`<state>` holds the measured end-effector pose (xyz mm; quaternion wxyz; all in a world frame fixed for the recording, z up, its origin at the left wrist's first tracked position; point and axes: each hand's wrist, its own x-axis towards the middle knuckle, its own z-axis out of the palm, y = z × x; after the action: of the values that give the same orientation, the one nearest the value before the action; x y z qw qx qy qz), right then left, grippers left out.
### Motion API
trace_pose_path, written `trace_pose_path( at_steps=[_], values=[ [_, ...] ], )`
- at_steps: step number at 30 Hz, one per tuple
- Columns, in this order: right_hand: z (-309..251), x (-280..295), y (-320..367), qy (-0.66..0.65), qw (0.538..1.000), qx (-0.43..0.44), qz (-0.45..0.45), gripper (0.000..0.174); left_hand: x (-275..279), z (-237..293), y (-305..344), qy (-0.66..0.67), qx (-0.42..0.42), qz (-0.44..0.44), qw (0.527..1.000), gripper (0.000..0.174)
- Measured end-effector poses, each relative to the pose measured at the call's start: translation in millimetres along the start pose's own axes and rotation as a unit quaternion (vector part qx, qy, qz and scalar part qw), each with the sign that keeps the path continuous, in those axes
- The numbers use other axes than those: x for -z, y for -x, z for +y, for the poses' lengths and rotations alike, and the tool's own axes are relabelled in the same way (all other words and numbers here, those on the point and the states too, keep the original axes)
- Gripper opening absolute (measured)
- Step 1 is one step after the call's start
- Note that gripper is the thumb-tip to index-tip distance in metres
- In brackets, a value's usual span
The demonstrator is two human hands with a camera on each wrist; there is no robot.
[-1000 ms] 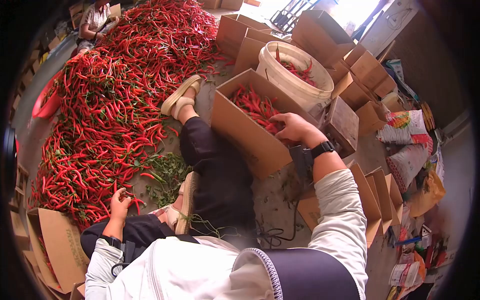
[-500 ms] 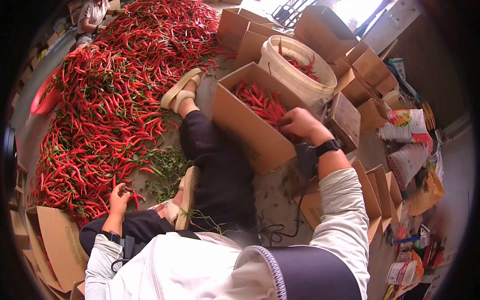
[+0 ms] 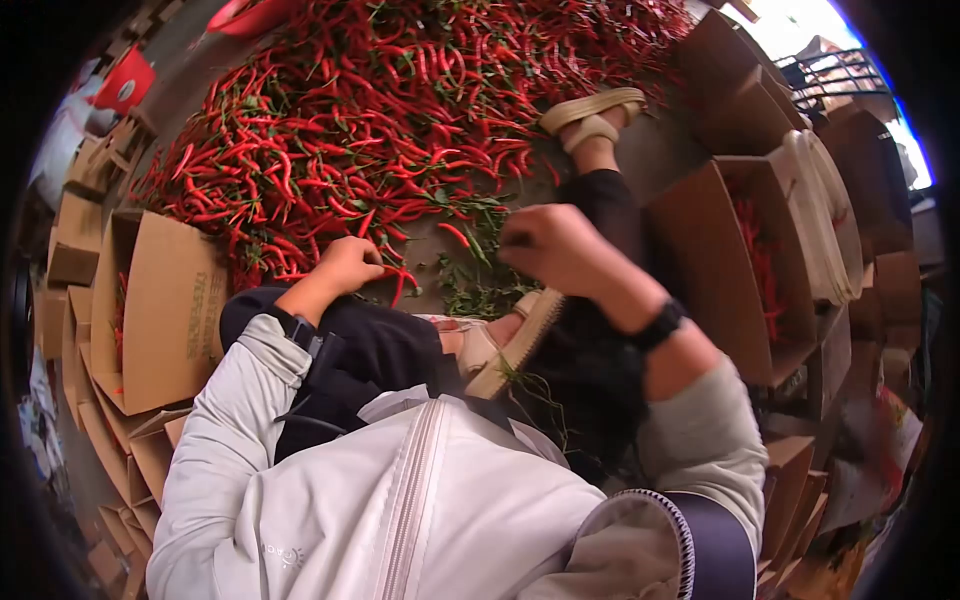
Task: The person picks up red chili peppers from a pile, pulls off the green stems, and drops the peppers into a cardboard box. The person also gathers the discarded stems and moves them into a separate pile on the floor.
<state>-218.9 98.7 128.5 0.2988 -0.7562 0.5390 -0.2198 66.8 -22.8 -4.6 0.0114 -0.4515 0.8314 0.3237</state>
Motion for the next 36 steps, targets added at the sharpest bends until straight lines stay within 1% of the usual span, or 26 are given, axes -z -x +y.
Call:
trace_pose_path(
  at_steps=[1, 2, 3, 4, 5, 6, 7, 9, 10, 12, 14, 18, 19, 21, 22, 23, 25, 26, 28, 29, 30, 31, 33, 34, 35, 36],
  values=[
    [11.4, -24.2, -18.4, 0.013, 1.000, -0.005, -0.011, 0.017, -2.4, 1.5, 3.3, -0.008, -0.026, 0.015, 1.000, 0.018],
    [15.0, -44.3, -34.0, 0.010, 0.998, -0.056, -0.015, 0.012, -5.2, 2.1, 3.8, -0.017, -0.012, 0.007, 1.000, 0.019],
    [24.5, -63.4, -48.5, 0.005, 0.998, -0.053, -0.022, 0.012, -8.4, 1.8, 4.1, -0.027, 0.001, 0.000, 1.000, 0.019],
    [36.7, -81.9, -63.0, 0.052, 0.996, -0.068, -0.019, 0.012, -11.3, 1.1, 3.4, -0.024, 0.009, -0.002, 1.000, 0.019],
    [48.7, -98.9, -74.0, 0.098, 0.992, -0.083, -0.016, 0.012, -13.9, 0.2, 1.8, -0.047, -0.024, 0.014, 0.999, 0.021],
    [60.5, -116.4, -80.5, 0.094, 0.992, -0.081, -0.023, 0.012, -17.5, -0.5, 0.9, -0.069, -0.058, 0.029, 0.996, 0.023],
    [71.7, -132.9, -86.0, 0.136, 0.984, -0.113, -0.001, 0.013, -22.0, -1.7, -0.1, -0.067, -0.051, 0.026, 0.996, 0.023],
    [78.1, -147.7, -92.2, 0.175, 0.974, -0.143, 0.018, 0.016, -26.0, 2.7, -1.9, -0.091, -0.067, 0.027, 0.993, 0.026],
    [81.6, -153.2, -91.3, 0.184, 0.970, -0.159, 0.012, 0.018, -28.2, 5.1, -2.1, -0.111, -0.047, 0.006, 0.993, 0.024],
    [82.2, -154.6, -93.2, 0.195, 0.965, -0.176, 0.001, 0.021, -27.2, 8.2, -7.7, -0.131, -0.043, 0.000, 0.990, 0.022],
    [84.0, -152.3, -91.6, 0.146, 0.969, -0.189, 0.064, 0.025, -30.6, 8.0, -9.9, -0.148, -0.041, -0.009, 0.988, 0.019],
    [95.3, -146.8, -88.2, 0.162, 0.965, -0.193, 0.072, 0.030, -28.0, 11.1, -14.5, -0.185, -0.026, -0.038, 0.982, 0.016],
    [99.6, -147.5, -89.9, 0.162, 0.965, -0.192, 0.070, 0.030, -26.5, 12.3, -14.3, -0.190, -0.016, -0.061, 0.980, 0.015],
    [99.6, -146.4, -94.7, 0.189, 0.961, -0.201, -0.002, 0.027, -25.6, 12.0, -14.5, -0.196, -0.010, -0.067, 0.978, 0.015],
    [98.9, -146.4, -94.4, 0.189, 0.961, -0.201, -0.002, 0.027, -25.0, 11.9, -14.6, -0.203, -0.005, -0.075, 0.976, 0.014],
    [89.9, -142.6, -94.9, 0.176, 0.961, -0.212, -0.004, 0.025, -21.8, 12.3, -13.2, -0.203, -0.005, -0.074, 0.976, 0.014],
    [77.2, -133.4, -95.5, 0.166, 0.959, -0.231, 0.000, 0.023, -12.4, 15.4, -10.1, -0.157, -0.013, 0.005, 0.988, 0.016],
    [72.3, -128.9, -93.8, 0.113, 0.969, -0.216, 0.029, 0.024, -11.0, 15.6, -9.2, -0.155, -0.022, 0.005, 0.988, 0.016],
    [64.7, -123.3, -85.9, -0.013, 0.971, -0.206, 0.121, 0.021, -7.2, 13.0, -8.3, -0.115, -0.068, 0.097, 0.986, 0.018],
    [59.4, -121.6, -79.8, -0.002, 0.968, -0.214, 0.132, 0.021, -9.3, 10.3, -9.4, -0.080, -0.079, 0.106, 0.988, 0.019],
    [54.4, -117.3, -73.8, -0.197, 0.943, -0.221, 0.152, 0.020, -14.7, 4.9, -12.5, -0.061, -0.094, 0.115, 0.987, 0.020],
    [50.3, -108.3, -67.4, -0.378, 0.885, -0.211, 0.172, 0.019, -10.9, 11.4, -12.3, -0.063, -0.063, 0.080, 0.993, 0.027],
    [36.3, -93.6, -50.5, -0.490, 0.819, -0.241, 0.176, 0.022, -21.7, 0.2, -19.2, 0.062, -0.059, 0.090, 0.992, 0.028],
    [34.4, -87.5, -41.0, -0.510, 0.812, -0.215, 0.188, 0.017, -28.4, -7.0, -23.5, 0.103, -0.069, 0.127, 0.984, 0.026],
    [16.2, -70.9, -30.8, -0.550, 0.773, -0.259, 0.181, 0.016, -30.7, -14.9, -29.5, 0.112, -0.059, 0.133, 0.983, 0.027],
    [13.6, -59.3, -20.0, -0.575, 0.755, -0.262, 0.177, 0.015, -31.4, -17.6, -30.2, 0.110, -0.050, 0.161, 0.979, 0.028]
  ],
)
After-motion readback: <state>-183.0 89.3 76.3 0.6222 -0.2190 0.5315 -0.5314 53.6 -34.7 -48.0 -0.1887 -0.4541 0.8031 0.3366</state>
